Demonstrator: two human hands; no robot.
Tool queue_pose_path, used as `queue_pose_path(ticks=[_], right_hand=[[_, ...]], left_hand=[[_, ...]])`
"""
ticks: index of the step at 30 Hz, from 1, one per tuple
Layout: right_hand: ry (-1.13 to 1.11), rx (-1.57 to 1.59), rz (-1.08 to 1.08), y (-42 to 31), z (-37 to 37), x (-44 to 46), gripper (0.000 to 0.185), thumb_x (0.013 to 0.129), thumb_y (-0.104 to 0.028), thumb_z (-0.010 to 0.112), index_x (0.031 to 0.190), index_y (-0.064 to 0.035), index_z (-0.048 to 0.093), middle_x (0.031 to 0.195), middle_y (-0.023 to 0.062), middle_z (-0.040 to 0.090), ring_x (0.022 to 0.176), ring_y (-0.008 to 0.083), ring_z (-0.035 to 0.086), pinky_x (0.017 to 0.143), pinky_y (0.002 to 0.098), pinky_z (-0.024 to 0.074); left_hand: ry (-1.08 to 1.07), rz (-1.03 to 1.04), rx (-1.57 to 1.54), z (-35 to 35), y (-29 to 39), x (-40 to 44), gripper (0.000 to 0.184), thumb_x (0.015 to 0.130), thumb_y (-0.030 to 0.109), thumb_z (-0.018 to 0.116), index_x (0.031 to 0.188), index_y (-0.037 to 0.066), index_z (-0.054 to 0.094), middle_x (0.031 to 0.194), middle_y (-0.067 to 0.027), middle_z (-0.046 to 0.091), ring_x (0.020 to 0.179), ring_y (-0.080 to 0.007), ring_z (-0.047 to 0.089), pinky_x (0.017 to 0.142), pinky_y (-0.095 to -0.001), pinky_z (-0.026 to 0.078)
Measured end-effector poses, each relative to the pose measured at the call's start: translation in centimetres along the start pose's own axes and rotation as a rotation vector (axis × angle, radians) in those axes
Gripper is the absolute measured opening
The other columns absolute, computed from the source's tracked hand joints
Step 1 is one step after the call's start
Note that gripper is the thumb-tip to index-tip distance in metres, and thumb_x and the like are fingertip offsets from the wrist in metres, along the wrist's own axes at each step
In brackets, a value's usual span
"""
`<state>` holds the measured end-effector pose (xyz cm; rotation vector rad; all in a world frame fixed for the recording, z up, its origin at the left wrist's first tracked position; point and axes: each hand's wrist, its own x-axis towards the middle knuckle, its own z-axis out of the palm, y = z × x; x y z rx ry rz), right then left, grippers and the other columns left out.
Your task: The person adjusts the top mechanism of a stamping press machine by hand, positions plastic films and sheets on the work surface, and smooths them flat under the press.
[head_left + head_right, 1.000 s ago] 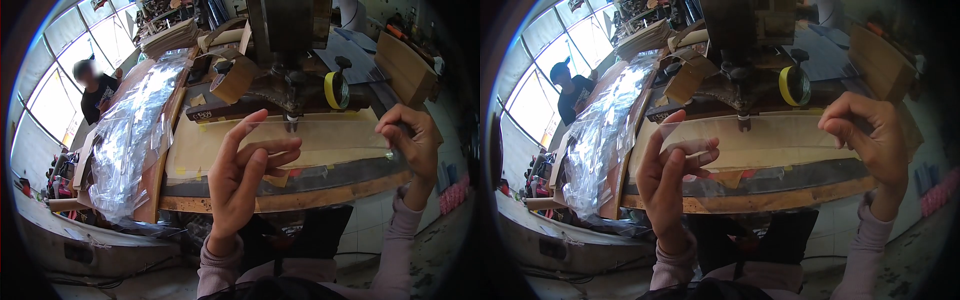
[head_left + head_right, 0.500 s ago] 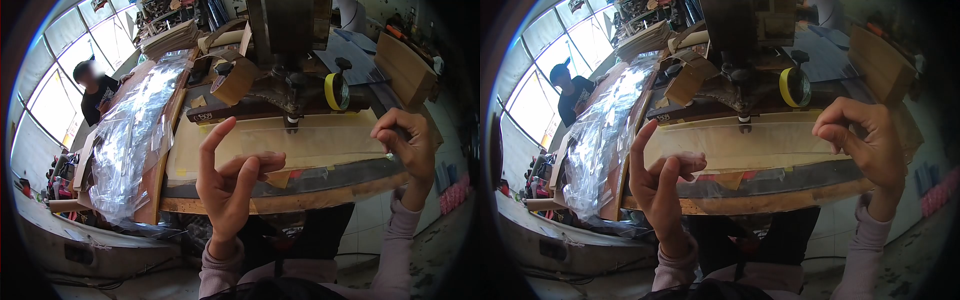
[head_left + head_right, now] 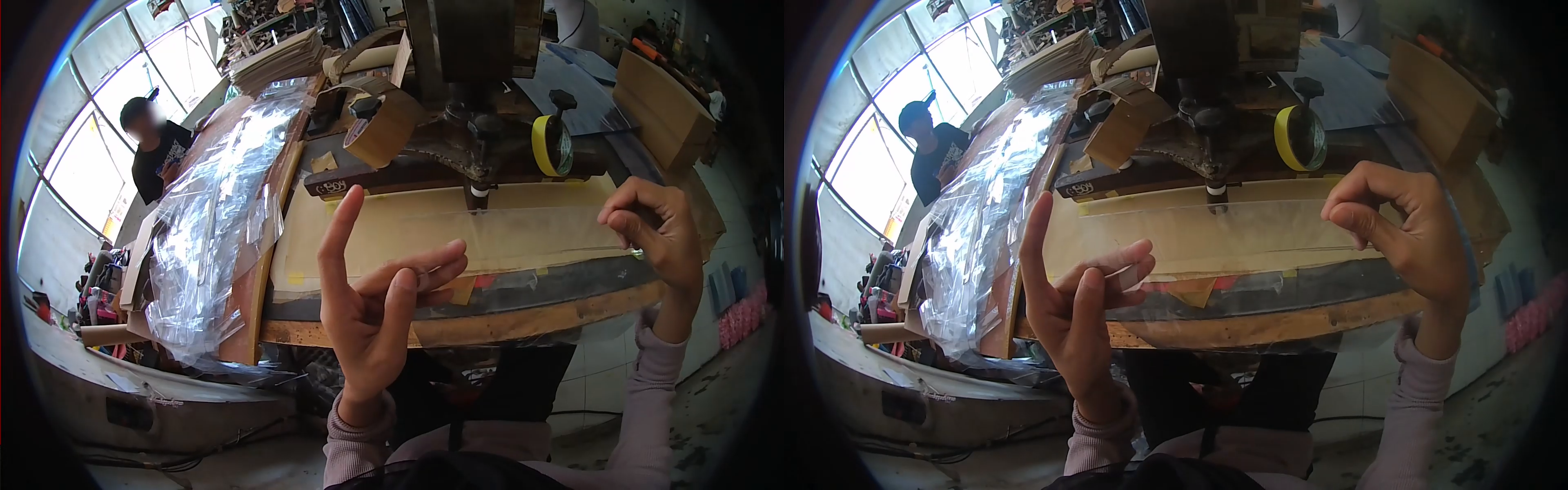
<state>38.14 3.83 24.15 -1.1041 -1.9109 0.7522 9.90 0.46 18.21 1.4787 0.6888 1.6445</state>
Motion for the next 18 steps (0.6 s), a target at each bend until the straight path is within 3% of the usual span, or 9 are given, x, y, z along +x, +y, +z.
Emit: queue_pose_path(ticks=[4,7,13,18], right_hand=[[0.023,-0.035,-0.033,0.0,0.3,0.0,0.016,0.087,-0.015,0.070,0.082,-0.0003,0.066,0.067,0.0005,0.059,0.058,0.0047,0.050,0.055,0.0207,0.0395],[0.014,-0.085,-0.064,-0.1,0.5,0.1,0.015,0.087,-0.014,0.069,0.081,-0.0009,0.067,0.067,0.0010,0.060,0.057,0.0048,0.051,0.055,0.0208,0.0398],[-0.022,-0.094,-0.073,-0.7,1.2,0.3,0.016,0.086,-0.016,0.071,0.082,-0.0010,0.067,0.066,0.0016,0.062,0.057,0.0055,0.054,0.055,0.0211,0.0410],[-0.052,-0.058,-0.094,-0.6,0.8,0.3,0.023,0.079,-0.021,0.077,0.082,-0.0014,0.067,0.069,0.0029,0.064,0.058,0.0061,0.055,0.056,0.0210,0.0411]], left_hand=[[0.015,-0.001,-0.009,-0.1,-0.5,0.3,0.060,0.096,-0.004,0.040,0.146,-0.002,0.006,0.106,-0.0262,0.066,0.102,-0.0310,0.067,0.080,-0.0315,0.059],[0.011,-0.009,-0.092,0.1,-1.2,0.6,0.065,0.094,-0.005,0.048,0.146,-0.001,0.009,0.103,-0.0252,0.067,0.099,-0.0288,0.068,0.077,-0.0295,0.059],[0.063,-0.139,0.023,0.7,-1.7,1.0,0.074,0.088,-0.005,0.062,0.145,0.002,0.017,0.091,-0.0207,0.070,0.086,-0.0228,0.071,0.071,-0.0254,0.057],[0.171,-0.090,0.127,0.6,-1.6,1.1,0.070,0.086,-0.005,0.063,0.144,0.001,0.023,0.082,-0.0172,0.071,0.075,-0.0199,0.071,0.068,-0.0247,0.056]])
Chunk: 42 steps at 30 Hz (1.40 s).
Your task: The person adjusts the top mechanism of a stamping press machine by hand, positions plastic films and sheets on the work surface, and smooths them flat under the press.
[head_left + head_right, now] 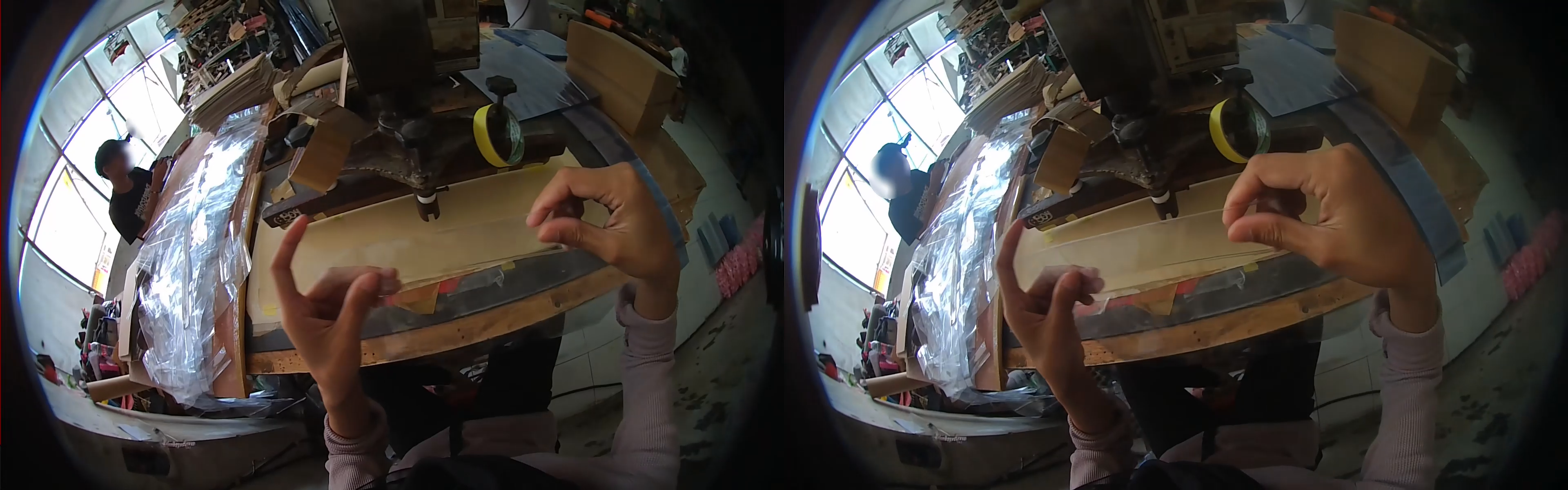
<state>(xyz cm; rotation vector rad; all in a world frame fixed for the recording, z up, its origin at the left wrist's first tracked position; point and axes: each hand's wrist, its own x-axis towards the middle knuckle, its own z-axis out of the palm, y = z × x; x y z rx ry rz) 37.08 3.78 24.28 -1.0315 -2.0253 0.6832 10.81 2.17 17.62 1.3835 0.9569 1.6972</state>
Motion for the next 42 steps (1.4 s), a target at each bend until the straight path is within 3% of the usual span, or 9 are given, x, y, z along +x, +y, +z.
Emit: queue_pose_path(ticks=[6,9,12,21,27,30,34,36,42], right_hand=[[-0.021,-0.105,-0.016,0.4,-1.7,-0.4,0.030,0.069,-0.024,0.084,0.082,-0.0021,0.068,0.071,0.0024,0.065,0.064,0.0069,0.059,0.060,0.0224,0.0446],[0.035,-0.151,-0.076,1.0,-2.5,-0.8,0.029,0.072,-0.024,0.083,0.082,-0.0015,0.067,0.071,0.0026,0.064,0.063,0.0071,0.059,0.058,0.0210,0.0444],[0.093,-0.050,0.105,0.4,-2.8,-1.0,0.030,0.077,-0.025,0.081,0.082,-0.0004,0.065,0.070,0.0032,0.063,0.060,0.0071,0.058,0.056,0.0196,0.0448],[0.195,0.115,0.073,1.0,-2.0,-1.0,0.028,0.086,-0.025,0.073,0.083,0.0016,0.064,0.065,0.0032,0.060,0.056,0.0068,0.057,0.052,0.0197,0.0470],[0.222,0.136,0.046,1.7,-2.0,-1.0,0.027,0.088,-0.024,0.071,0.083,0.0017,0.064,0.062,0.0031,0.059,0.053,0.0072,0.056,0.050,0.0207,0.0459],[0.190,0.157,0.063,1.9,-2.4,-1.1,0.017,0.088,-0.015,0.069,0.087,0.0013,0.066,0.067,0.0030,0.061,0.058,0.0075,0.058,0.054,0.0217,0.0472],[0.234,0.099,0.077,2.8,-2.5,-1.6,0.015,0.090,-0.013,0.066,0.089,0.0017,0.066,0.069,0.0039,0.062,0.060,0.0077,0.057,0.055,0.0220,0.0467],[0.252,0.078,0.080,3.7,-2.8,-1.8,0.014,0.091,-0.012,0.064,0.090,0.0021,0.066,0.070,0.0043,0.062,0.061,0.0078,0.057,0.056,0.0222,0.0463],[0.246,0.039,0.118,5.0,-3.5,-1.7,0.019,0.093,-0.018,0.064,0.089,0.0008,0.066,0.070,0.0023,0.059,0.063,0.0065,0.055,0.057,0.0208,0.0431]], left_hand=[[0.176,0.085,0.105,-1.3,0.0,0.8,0.067,0.085,-0.003,0.064,0.142,0.001,0.029,0.077,-0.0143,0.070,0.068,-0.0171,0.068,0.063,-0.0239,0.053],[0.231,0.125,0.175,-2.4,0.0,1.3,0.064,0.086,-0.001,0.064,0.141,0.002,0.033,0.075,-0.0134,0.070,0.067,-0.0163,0.068,0.061,-0.0227,0.051],[0.261,0.154,0.220,-3.1,-0.1,1.9,0.061,0.086,0.002,0.065,0.140,0.002,0.037,0.075,-0.0131,0.070,0.066,-0.0152,0.067,0.061,-0.0225,0.050],[0.269,0.163,0.320,-4.9,-0.8,2.6,0.058,0.088,0.008,0.066,0.140,0.004,0.040,0.078,-0.0125,0.071,0.070,-0.0143,0.068,0.063,-0.0225,0.050],[0.255,0.100,0.195,-5.2,-1.1,2.5,0.060,0.093,0.011,0.060,0.146,0.004,0.033,0.084,-0.0144,0.071,0.072,-0.0144,0.069,0.064,-0.0216,0.051],[0.178,0.115,0.097,-5.6,-1.3,2.4,0.060,0.094,0.009,0.058,0.147,0.003,0.030,0.087,-0.0167,0.071,0.074,-0.0175,0.070,0.066,-0.0234,0.055],[0.074,0.091,-0.014,-5.4,-1.0,2.0,0.061,0.095,0.006,0.051,0.149,0.002,0.023,0.090,-0.0209,0.070,0.081,-0.0252,0.072,0.070,-0.0291,0.059],[0.032,0.085,-0.023,-4.9,-0.7,1.7,0.066,0.094,0.007,0.053,0.150,0.001,0.018,0.094,-0.0206,0.070,0.080,-0.0220,0.072,0.066,-0.0241,0.059],[0.015,0.051,-0.118,-3.7,0.0,1.2,0.067,0.094,0.003,0.045,0.151,0.002,0.011,0.097,-0.0283,0.068,0.083,-0.0302,0.072,0.069,-0.0316,0.061]])
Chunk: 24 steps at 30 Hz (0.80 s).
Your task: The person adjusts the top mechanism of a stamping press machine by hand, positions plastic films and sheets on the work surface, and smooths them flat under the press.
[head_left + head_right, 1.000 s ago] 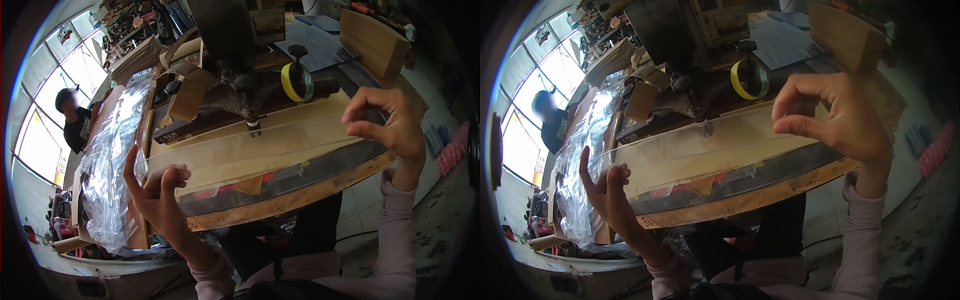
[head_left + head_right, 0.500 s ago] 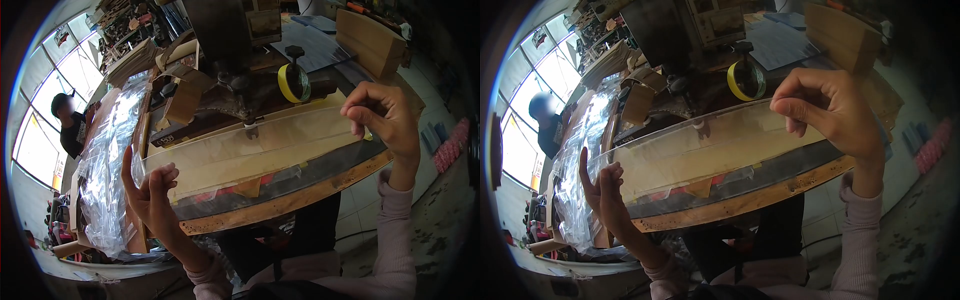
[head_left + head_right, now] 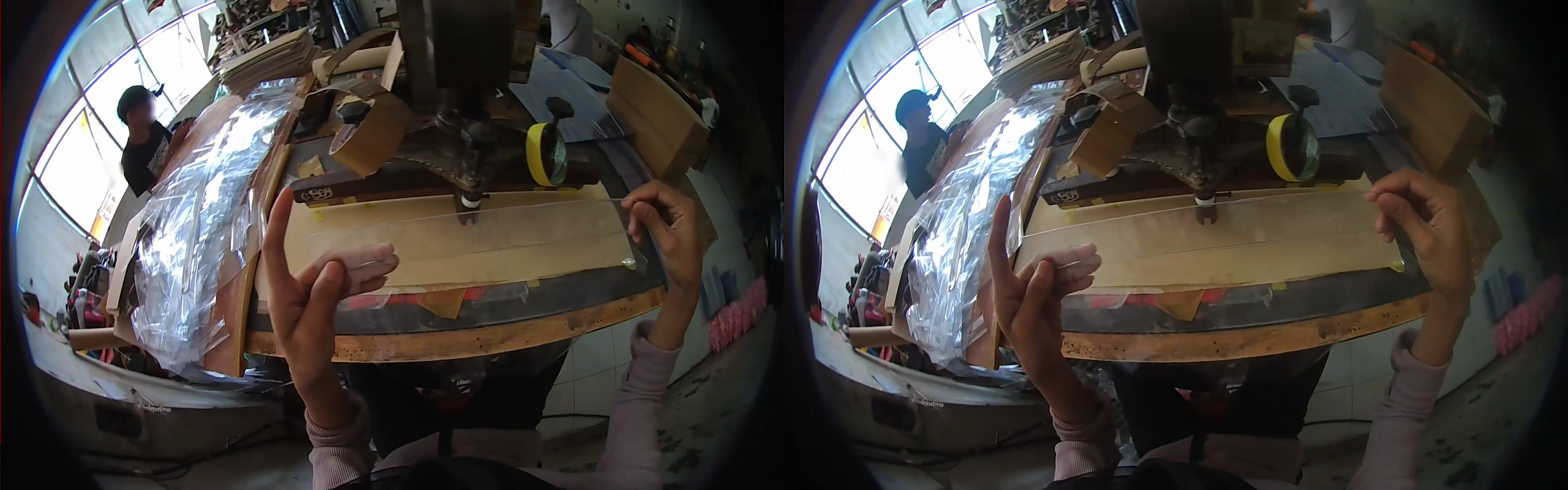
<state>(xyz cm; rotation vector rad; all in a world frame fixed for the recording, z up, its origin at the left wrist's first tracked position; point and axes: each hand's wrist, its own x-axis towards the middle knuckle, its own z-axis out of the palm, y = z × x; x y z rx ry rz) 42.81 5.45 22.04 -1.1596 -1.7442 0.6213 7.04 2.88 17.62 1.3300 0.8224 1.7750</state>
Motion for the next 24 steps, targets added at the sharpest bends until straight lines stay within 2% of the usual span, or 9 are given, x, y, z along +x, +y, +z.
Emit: queue_pose_path(ticks=[5,9,12,13,16,19,24], right_hand=[[0.032,0.003,-0.010,0.9,-0.1,0.0,0.018,0.093,-0.017,0.063,0.089,0.0003,0.066,0.071,0.0017,0.058,0.062,0.0062,0.053,0.057,0.0207,0.0422],[0.061,0.006,0.013,2.3,-0.3,-0.3,0.017,0.093,-0.019,0.064,0.090,-0.0015,0.064,0.071,0.0011,0.056,0.062,0.0060,0.052,0.057,0.0201,0.0412],[0.082,-0.005,-0.009,2.6,-0.5,-0.7,0.013,0.093,-0.015,0.062,0.092,-0.0023,0.064,0.071,0.0009,0.055,0.065,0.0068,0.053,0.061,0.0211,0.0420],[0.098,0.015,-0.022,2.7,-0.5,-1.0,0.010,0.093,-0.012,0.062,0.092,-0.0022,0.064,0.073,0.0012,0.056,0.066,0.0071,0.054,0.062,0.0214,0.0426],[0.139,0.058,-0.078,3.3,-0.7,-2.0,0.005,0.092,-0.004,0.060,0.092,-0.0025,0.065,0.076,0.0020,0.058,0.070,0.0081,0.056,0.066,0.0223,0.0440],[0.144,0.055,-0.161,3.8,-1.1,-2.6,0.007,0.092,-0.002,0.058,0.092,-0.0043,0.065,0.079,0.0023,0.058,0.072,0.0088,0.056,0.067,0.0227,0.0444],[0.119,0.007,-0.211,4.0,-1.8,-3.3,0.008,0.093,-0.001,0.058,0.092,-0.0056,0.065,0.079,0.0026,0.058,0.073,0.0094,0.056,0.067,0.0228,0.0444]], left_hand=[[-0.045,-0.006,-0.020,0.0,0.3,-0.2,0.071,0.091,0.003,0.043,0.151,0.002,0.005,0.096,-0.0306,0.066,0.087,-0.0361,0.070,0.072,-0.0364,0.061],[-0.090,0.031,-0.059,0.4,0.0,-0.7,0.069,0.093,0.003,0.043,0.151,0.000,0.005,0.101,-0.0312,0.065,0.093,-0.0365,0.069,0.076,-0.0388,0.059],[-0.103,0.079,0.112,0.7,-0.3,-1.0,0.061,0.095,0.004,0.042,0.148,-0.003,0.012,0.104,-0.0302,0.065,0.099,-0.0367,0.067,0.081,-0.0401,0.057],[-0.200,0.118,0.158,0.1,-0.4,-0.9,0.037,0.096,-0.001,0.042,0.132,-0.007,0.039,0.107,-0.0280,0.066,0.104,-0.0351,0.065,0.086,-0.0400,0.055],[-0.323,0.260,0.251,-0.6,-0.8,-0.7,0.026,0.090,-0.013,0.039,0.108,-0.006,0.056,0.110,-0.0220,0.067,0.105,-0.0293,0.066,0.092,-0.0365,0.052],[-0.268,0.212,0.189,-0.2,-0.8,-1.0,0.023,0.084,-0.017,0.042,0.093,-0.005,0.060,0.106,-0.0214,0.069,0.102,-0.0281,0.067,0.090,-0.0358,0.053],[-0.287,0.233,0.154,0.1,-0.8,-1.1,0.022,0.085,-0.016,0.043,0.094,-0.005,0.060,0.105,-0.0219,0.069,0.101,-0.0282,0.068,0.089,-0.0350,0.053]])
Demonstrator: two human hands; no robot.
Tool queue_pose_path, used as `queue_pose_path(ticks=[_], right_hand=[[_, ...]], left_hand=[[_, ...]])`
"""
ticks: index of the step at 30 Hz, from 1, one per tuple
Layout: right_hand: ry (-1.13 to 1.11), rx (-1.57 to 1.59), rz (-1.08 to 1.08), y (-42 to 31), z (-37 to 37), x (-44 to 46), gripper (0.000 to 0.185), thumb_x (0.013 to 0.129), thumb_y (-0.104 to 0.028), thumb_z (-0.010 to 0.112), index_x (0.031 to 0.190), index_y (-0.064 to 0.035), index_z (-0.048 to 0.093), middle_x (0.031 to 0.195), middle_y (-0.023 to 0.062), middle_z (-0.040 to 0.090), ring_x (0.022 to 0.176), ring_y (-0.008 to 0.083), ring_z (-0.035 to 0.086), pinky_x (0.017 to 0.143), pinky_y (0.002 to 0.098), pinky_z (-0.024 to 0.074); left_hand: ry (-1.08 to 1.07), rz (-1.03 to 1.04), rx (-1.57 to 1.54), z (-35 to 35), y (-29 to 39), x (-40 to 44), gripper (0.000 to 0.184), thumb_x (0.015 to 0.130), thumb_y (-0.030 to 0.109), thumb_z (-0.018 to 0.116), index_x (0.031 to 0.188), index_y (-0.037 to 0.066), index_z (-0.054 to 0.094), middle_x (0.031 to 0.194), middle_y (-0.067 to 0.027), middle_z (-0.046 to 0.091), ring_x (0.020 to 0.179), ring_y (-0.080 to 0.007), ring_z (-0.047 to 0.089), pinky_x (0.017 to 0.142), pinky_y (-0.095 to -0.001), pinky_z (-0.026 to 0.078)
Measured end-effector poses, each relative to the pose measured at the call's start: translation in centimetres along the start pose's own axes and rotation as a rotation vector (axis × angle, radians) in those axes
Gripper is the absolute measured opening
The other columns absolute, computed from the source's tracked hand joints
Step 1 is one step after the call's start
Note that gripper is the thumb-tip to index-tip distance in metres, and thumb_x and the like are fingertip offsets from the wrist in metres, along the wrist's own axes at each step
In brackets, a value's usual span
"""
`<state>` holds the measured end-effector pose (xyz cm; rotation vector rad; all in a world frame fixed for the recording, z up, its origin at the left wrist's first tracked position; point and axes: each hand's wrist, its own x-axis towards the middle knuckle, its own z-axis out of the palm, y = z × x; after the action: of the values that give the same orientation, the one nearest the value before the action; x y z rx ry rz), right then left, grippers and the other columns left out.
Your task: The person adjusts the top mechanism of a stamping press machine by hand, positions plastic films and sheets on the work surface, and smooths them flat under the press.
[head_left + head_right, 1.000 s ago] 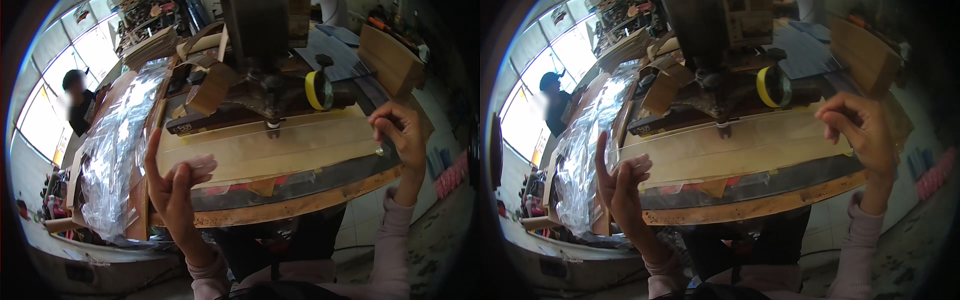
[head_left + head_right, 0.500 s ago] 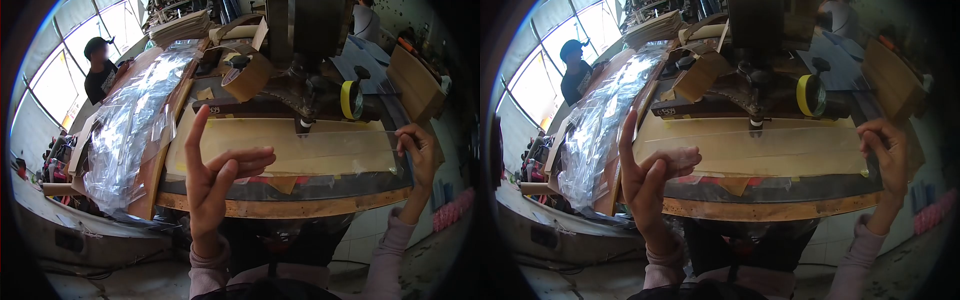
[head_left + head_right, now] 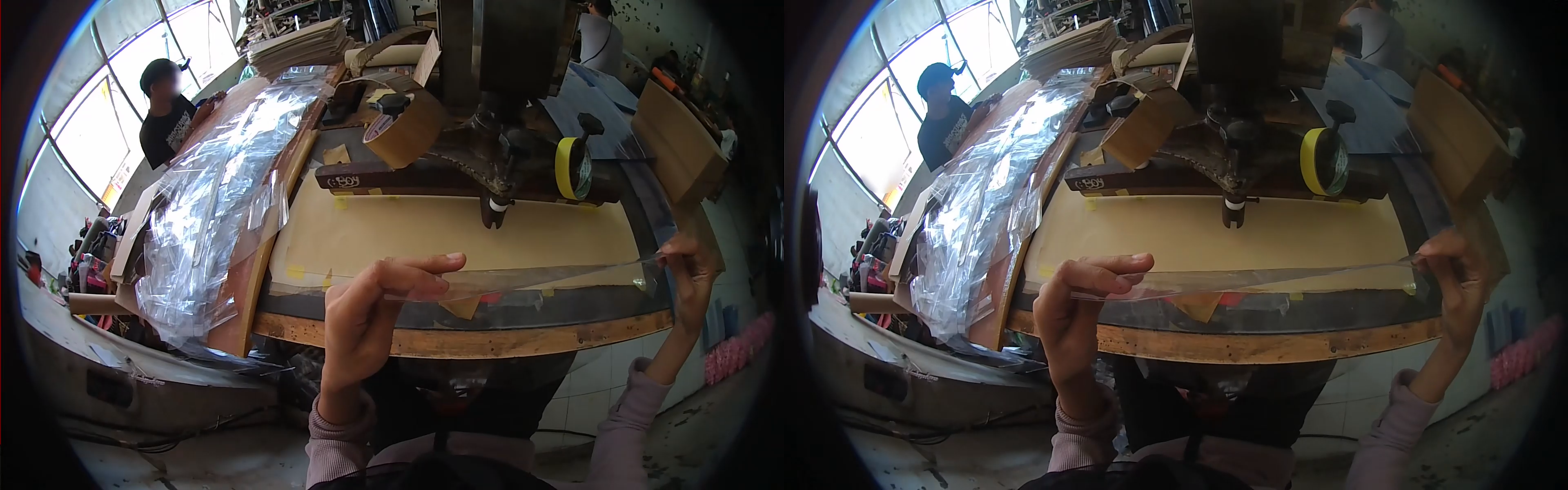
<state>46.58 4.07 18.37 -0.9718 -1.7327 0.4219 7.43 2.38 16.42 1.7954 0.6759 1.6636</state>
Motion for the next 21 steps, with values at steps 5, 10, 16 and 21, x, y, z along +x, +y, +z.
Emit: queue_pose_path(ticks=[5,10,16,21], right_hand=[[-0.012,0.010,0.021,0.2,-0.1,-0.1,0.006,0.093,-0.004,0.059,0.094,-0.0041,0.065,0.078,0.0022,0.059,0.072,0.0082,0.055,0.064,0.0220,0.0433],[-0.060,-0.007,0.369,1.4,3.1,0.6,0.011,0.092,-0.007,0.060,0.101,-0.0024,0.063,0.077,0.0007,0.059,0.067,0.0061,0.054,0.056,0.0204,0.0408],[-0.143,-0.348,0.361,6.4,7.8,-1.0,0.017,0.089,-0.003,0.059,0.106,-0.0027,0.062,0.075,0.0081,0.062,0.069,0.0128,0.061,0.060,0.0252,0.0451],[-0.111,-0.550,0.330,5.8,8.6,-1.4,0.024,0.087,-0.004,0.063,0.111,-0.0028,0.060,0.086,0.0131,0.063,0.074,0.0217,0.064,0.065,0.0321,0.0489]], left_hand=[[-0.017,-0.087,-0.034,-0.1,0.0,-0.2,0.026,0.092,-0.012,0.037,0.112,-0.006,0.054,0.112,-0.0230,0.066,0.108,-0.0297,0.065,0.091,-0.0369,0.053],[0.114,-0.434,-0.145,0.0,-1.2,0.0,0.049,0.096,-0.003,0.037,0.144,-0.001,0.027,0.117,-0.0271,0.062,0.112,-0.0306,0.063,0.089,-0.0355,0.054],[0.058,-0.447,0.393,-1.4,-6.9,-3.2,0.052,0.095,-0.002,0.045,0.145,0.006,0.030,0.125,-0.0254,0.058,0.110,-0.0328,0.063,0.087,-0.0408,0.055],[-0.254,-0.241,0.865,-1.1,-4.6,-4.3,0.044,0.091,0.007,0.057,0.134,0.007,0.049,0.135,-0.0187,0.052,0.117,-0.0306,0.058,0.097,-0.0445,0.045]])
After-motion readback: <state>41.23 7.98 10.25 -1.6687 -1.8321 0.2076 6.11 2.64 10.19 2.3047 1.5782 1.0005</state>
